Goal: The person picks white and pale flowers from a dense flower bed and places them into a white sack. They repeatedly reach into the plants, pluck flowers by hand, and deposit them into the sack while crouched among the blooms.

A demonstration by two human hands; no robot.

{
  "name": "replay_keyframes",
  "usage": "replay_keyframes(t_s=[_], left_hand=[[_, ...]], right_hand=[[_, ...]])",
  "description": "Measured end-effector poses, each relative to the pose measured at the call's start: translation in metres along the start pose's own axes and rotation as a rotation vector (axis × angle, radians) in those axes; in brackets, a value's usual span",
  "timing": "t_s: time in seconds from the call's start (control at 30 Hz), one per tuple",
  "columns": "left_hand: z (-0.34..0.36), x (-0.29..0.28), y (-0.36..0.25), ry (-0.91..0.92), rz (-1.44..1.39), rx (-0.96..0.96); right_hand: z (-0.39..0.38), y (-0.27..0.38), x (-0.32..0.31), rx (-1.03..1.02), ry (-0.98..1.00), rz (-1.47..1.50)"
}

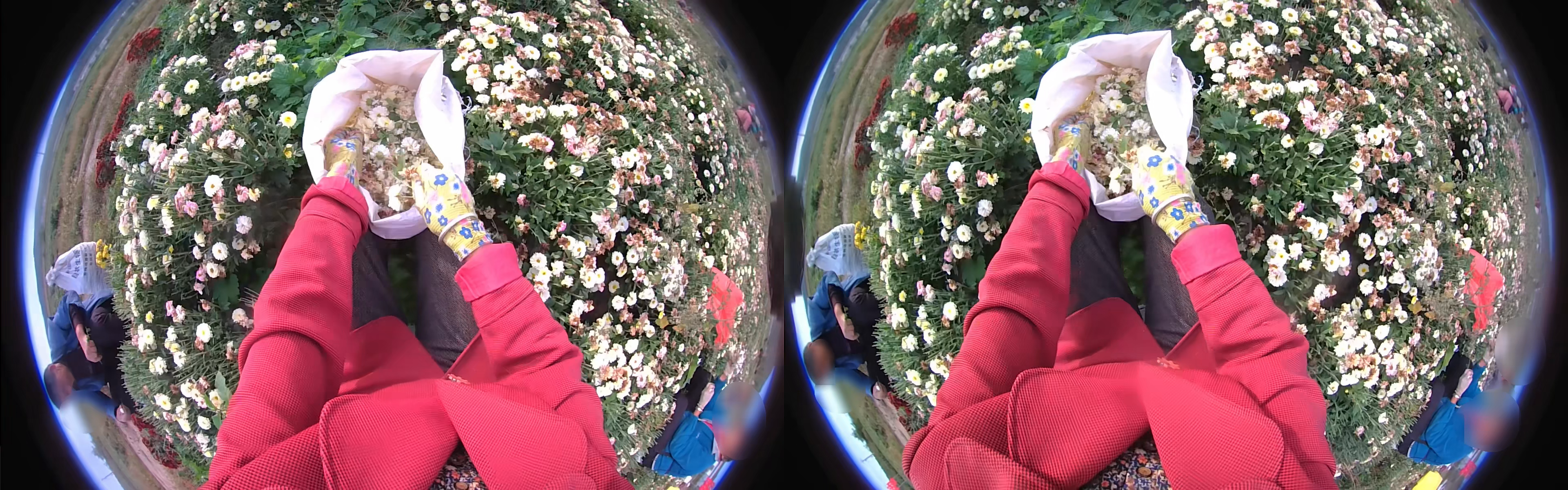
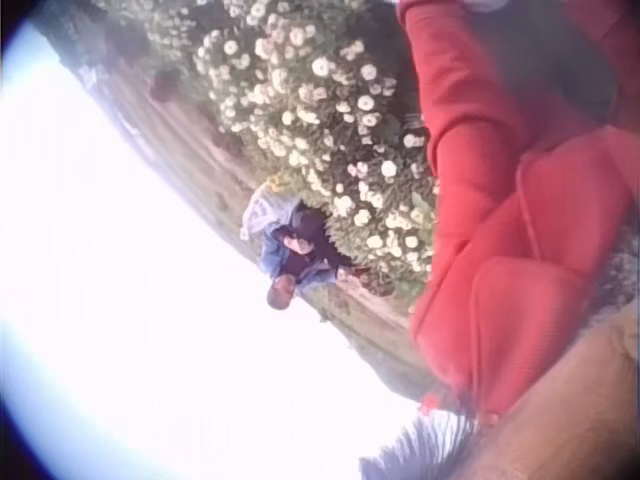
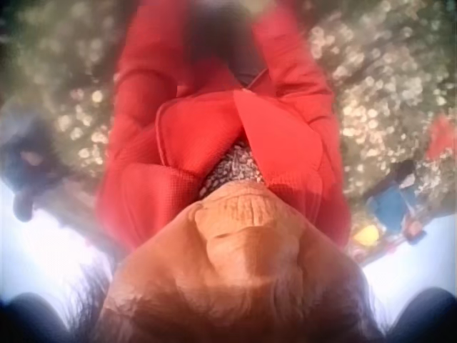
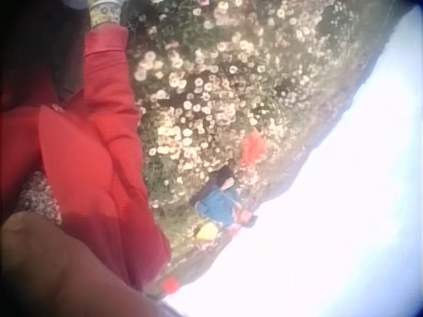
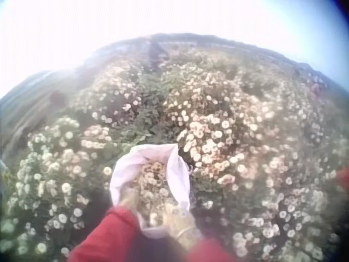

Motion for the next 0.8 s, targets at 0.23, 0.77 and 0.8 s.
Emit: replay_keyframes(t_s=[0.23,0.77,0.8], left_hand=[[-0.086,0.027,-0.049,0.508,-0.924,-0.178],[-0.059,0.022,-0.036,-0.174,-0.016,0.692],[-0.054,0.026,-0.034,-0.129,-0.031,0.656]], right_hand=[[0.034,-0.003,-0.005,0.017,-0.116,0.101],[0.021,-0.003,0.034,0.232,0.023,0.156],[0.017,0.005,0.026,0.254,0.062,0.165]])
Point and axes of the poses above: each hand's wrist, its own z-axis towards the middle knuckle, its own x-axis out of the palm, y = z × x, the point moved 10 cm from there along z, towards the middle knuckle, and after that the axes turned 2 degrees about z, right-handed, at the moved point
